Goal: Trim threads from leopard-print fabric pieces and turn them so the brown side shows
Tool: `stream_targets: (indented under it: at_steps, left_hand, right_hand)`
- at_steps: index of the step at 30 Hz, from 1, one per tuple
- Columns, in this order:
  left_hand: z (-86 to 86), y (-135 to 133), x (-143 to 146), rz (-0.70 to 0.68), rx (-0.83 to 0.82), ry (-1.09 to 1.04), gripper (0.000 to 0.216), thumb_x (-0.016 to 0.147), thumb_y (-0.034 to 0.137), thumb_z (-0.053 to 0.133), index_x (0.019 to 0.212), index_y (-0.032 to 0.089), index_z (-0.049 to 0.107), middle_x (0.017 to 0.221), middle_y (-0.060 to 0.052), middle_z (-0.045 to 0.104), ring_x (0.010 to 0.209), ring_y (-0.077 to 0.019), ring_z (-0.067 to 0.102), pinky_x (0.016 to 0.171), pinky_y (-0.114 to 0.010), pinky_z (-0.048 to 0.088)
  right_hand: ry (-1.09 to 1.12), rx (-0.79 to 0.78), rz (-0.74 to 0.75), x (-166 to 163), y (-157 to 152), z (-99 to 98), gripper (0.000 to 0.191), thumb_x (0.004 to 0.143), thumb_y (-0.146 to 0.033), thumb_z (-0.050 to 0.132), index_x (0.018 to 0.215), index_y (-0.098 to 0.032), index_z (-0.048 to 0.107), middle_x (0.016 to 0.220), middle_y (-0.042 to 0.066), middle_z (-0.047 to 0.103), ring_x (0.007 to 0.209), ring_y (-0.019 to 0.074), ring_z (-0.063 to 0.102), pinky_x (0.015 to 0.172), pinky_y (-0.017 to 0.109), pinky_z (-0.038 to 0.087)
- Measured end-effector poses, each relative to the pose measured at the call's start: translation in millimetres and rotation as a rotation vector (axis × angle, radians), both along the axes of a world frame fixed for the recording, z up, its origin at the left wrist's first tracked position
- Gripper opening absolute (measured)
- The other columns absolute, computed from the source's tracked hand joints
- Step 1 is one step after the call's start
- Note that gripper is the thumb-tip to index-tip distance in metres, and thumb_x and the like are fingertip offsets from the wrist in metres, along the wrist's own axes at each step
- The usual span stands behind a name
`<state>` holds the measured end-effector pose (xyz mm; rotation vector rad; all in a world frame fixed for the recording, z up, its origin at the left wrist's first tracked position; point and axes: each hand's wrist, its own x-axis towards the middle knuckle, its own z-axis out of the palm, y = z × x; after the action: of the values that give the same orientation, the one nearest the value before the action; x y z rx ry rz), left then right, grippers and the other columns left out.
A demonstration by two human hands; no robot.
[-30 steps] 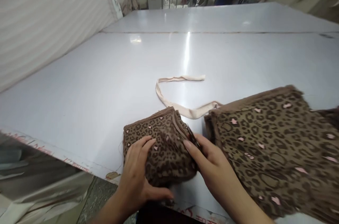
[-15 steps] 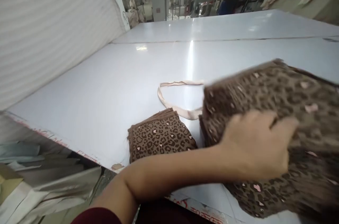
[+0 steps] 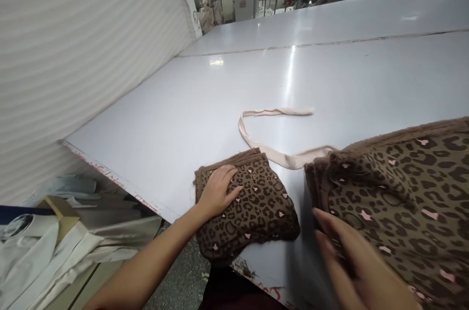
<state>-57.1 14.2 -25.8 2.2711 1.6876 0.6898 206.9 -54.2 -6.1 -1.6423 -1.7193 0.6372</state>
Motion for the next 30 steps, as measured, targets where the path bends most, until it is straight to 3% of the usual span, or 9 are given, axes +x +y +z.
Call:
stream_targets:
  at_steps: [2, 5, 7, 10, 14, 20, 26, 30]
  left_hand:
    - [-4.7, 2.6, -12.8, -0.056, -0.012, -0.001, 0.036, 0.085, 0.033, 0.049, 0.116, 0.016, 0.051, 0.121, -0.011, 0.055, 0.116, -0.0225, 0.047, 0.1, -0.043, 0.038]
    - [2.3, -0.2, -7.2, -0.126, -0.019, -0.027, 0.033, 0.085, 0.035, 0.049, 0.112, 0.016, 0.054, 0.115, -0.009, 0.058, 0.111, -0.0186, 0.049, 0.098, -0.036, 0.039]
    - [7.9, -8.0, 7.6, -0.254, -0.033, -0.072, 0.028, 0.086, 0.036, 0.048, 0.104, 0.017, 0.058, 0.106, -0.006, 0.062, 0.104, -0.0157, 0.053, 0.093, -0.03, 0.042]
    - [7.4, -22.5, 32.9, -0.413, -0.097, -0.073, 0.024, 0.085, 0.038, 0.05, 0.092, 0.018, 0.06, 0.095, -0.004, 0.063, 0.089, -0.0152, 0.055, 0.08, -0.027, 0.045]
    - [-1.1, -30.6, 51.7, -0.322, -0.169, -0.035, 0.028, 0.083, 0.042, 0.052, 0.091, 0.016, 0.058, 0.09, -0.005, 0.061, 0.084, -0.0174, 0.053, 0.073, -0.028, 0.045]
    - [-1.5, -26.1, 55.9, -0.266, -0.223, -0.052, 0.029, 0.083, 0.043, 0.052, 0.091, 0.016, 0.059, 0.089, -0.004, 0.061, 0.085, -0.0172, 0.054, 0.077, -0.028, 0.045]
    - [-8.7, -31.7, 59.5, -0.345, -0.044, 0.138, 0.025, 0.088, 0.037, 0.045, 0.089, 0.017, 0.059, 0.085, -0.004, 0.061, 0.079, -0.0175, 0.053, 0.068, -0.03, 0.044]
    - [-7.6, -35.1, 58.5, -0.316, 0.007, 0.003, 0.025, 0.091, 0.028, 0.04, 0.087, 0.017, 0.061, 0.083, -0.004, 0.062, 0.076, -0.0145, 0.054, 0.068, -0.027, 0.045]
  right_hand:
    - [-0.129, -0.02, 0.047, -22.9, 8.5, -15.8, 0.049, 0.085, -0.045, 0.034, 0.121, -0.015, 0.049, 0.123, 0.015, 0.055, 0.111, 0.0291, 0.053, 0.084, 0.042, 0.047]
    - [-0.219, -0.133, 0.05, -42.7, 18.0, -31.9, 0.045, 0.084, -0.046, 0.032, 0.106, -0.013, 0.054, 0.105, 0.018, 0.063, 0.088, 0.0342, 0.064, 0.062, 0.043, 0.051]
    - [-0.206, -0.175, 0.08, -43.3, 19.5, -35.5, 0.038, 0.084, -0.048, 0.035, 0.092, -0.017, 0.055, 0.088, 0.014, 0.068, 0.072, 0.0311, 0.066, 0.056, 0.04, 0.05]
    - [-0.17, -0.178, 0.077, -37.4, 18.7, -33.2, 0.03, 0.085, -0.046, 0.035, 0.089, -0.022, 0.052, 0.084, 0.009, 0.068, 0.073, 0.0257, 0.067, 0.06, 0.033, 0.049]
    - [-0.161, -0.15, 0.001, -35.3, 19.8, -28.5, 0.031, 0.083, -0.047, 0.035, 0.092, -0.021, 0.05, 0.086, 0.011, 0.066, 0.072, 0.0272, 0.064, 0.061, 0.035, 0.046]
    - [-0.116, -0.199, -0.019, -35.1, 19.1, -29.1, 0.033, 0.082, -0.05, 0.037, 0.091, -0.022, 0.05, 0.075, 0.007, 0.065, 0.036, 0.0149, 0.045, 0.042, 0.029, 0.039]
    - [-0.058, -0.231, -0.063, -36.0, 11.3, -24.1, 0.038, 0.081, -0.052, 0.041, 0.099, -0.02, 0.049, 0.075, 0.004, 0.065, 0.031, 0.011, 0.041, 0.042, 0.028, 0.043]
    - [0.046, -0.283, -0.091, -33.7, 0.8, -14.3, 0.041, 0.079, -0.055, 0.045, 0.1, -0.02, 0.054, 0.087, 0.006, 0.066, 0.036, 0.01, 0.047, 0.037, 0.024, 0.043]
